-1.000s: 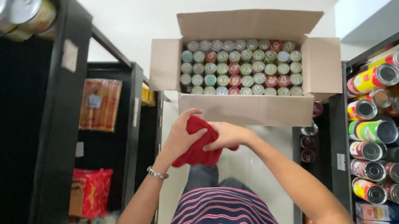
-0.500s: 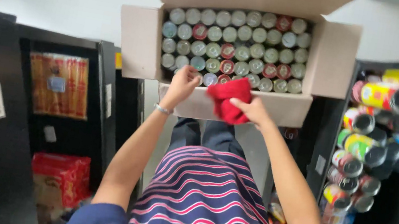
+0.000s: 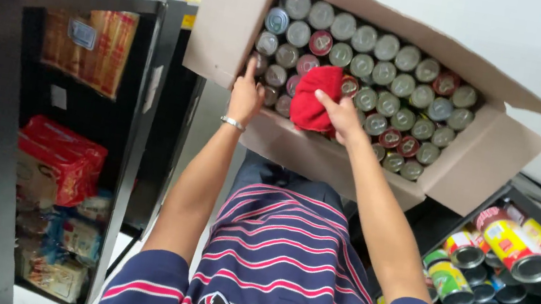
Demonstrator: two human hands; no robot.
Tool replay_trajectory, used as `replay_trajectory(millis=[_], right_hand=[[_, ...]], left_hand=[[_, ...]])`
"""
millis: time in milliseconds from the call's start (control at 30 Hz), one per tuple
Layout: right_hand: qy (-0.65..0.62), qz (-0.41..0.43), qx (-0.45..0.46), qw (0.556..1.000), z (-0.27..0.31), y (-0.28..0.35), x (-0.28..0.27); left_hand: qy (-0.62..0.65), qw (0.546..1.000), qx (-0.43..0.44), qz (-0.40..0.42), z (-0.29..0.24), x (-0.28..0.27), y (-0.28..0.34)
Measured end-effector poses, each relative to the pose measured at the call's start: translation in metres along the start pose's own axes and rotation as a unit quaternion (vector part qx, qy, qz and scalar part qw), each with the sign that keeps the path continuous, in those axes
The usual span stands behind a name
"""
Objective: Wiping canned goods with a cloth and placing them onto a grocery store shelf.
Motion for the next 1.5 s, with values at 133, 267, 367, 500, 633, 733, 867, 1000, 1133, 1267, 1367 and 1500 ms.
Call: replay_trajectory(millis=[133,267,367,500,633,733,867,1000,1133,1267,1367,1500], right_hand=[[-0.011,-0.004,0.021,1.000,-0.031,-0.030,0.015],[-0.012,-0.026,0.061,0.998,-0.050,-0.032,0.021],[-0.023,-0.042,0.067,0.997,-0.057,-0.034,0.026],[-0.034,-0.066,0.081,0.994,-0.068,-0.032,0.030],[-0.033,-0.077,0.074,0.994,-0.070,-0.030,0.039],[-0.020,-0.072,0.050,0.996,-0.074,-0.030,0.046],[0.001,-0.078,0.023,0.997,-0.075,-0.032,0.050],[-0.011,-0.127,0.002,0.992,-0.070,-0.016,0.048],[-0.067,-0.170,-0.011,0.983,-0.077,-0.006,0.031],[-0.151,-0.190,-0.068,0.968,-0.078,0.009,0.014],[-0.169,-0.182,-0.108,0.963,-0.048,0.021,0.026],[-0.225,-0.079,-0.088,0.967,0.008,0.053,0.090]], left_hand=[[-0.041,0.998,-0.003,0.042,-0.014,-0.001,-0.010],[0.000,0.999,-0.026,0.034,-0.015,0.000,-0.009],[0.009,1.000,-0.007,0.011,-0.017,-0.001,-0.010],[-0.014,1.000,0.013,-0.016,0.002,0.015,-0.015],[-0.058,0.998,0.021,-0.002,0.016,0.031,-0.025],[-0.080,0.997,0.000,0.020,0.002,0.023,-0.018],[-0.095,0.994,-0.006,0.052,0.000,0.019,-0.025],[-0.121,0.988,0.063,0.071,0.012,0.031,-0.027],[-0.187,0.970,0.134,0.080,-0.005,0.004,0.003],[-0.177,0.953,0.238,0.056,-0.037,-0.060,0.046],[-0.085,0.945,0.311,0.050,-0.089,-0.127,0.071],[0.079,0.899,0.407,0.139,-0.149,-0.172,0.109]])
Point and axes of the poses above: each hand's wrist, its own y-axis away from the middle knuckle, its own x-axis out of the palm, z = x × y, the point moved 6 cm from there along -y, towards the middle knuckle, and after that the axes turned 1 degree about -y, right-handed, at the moved point
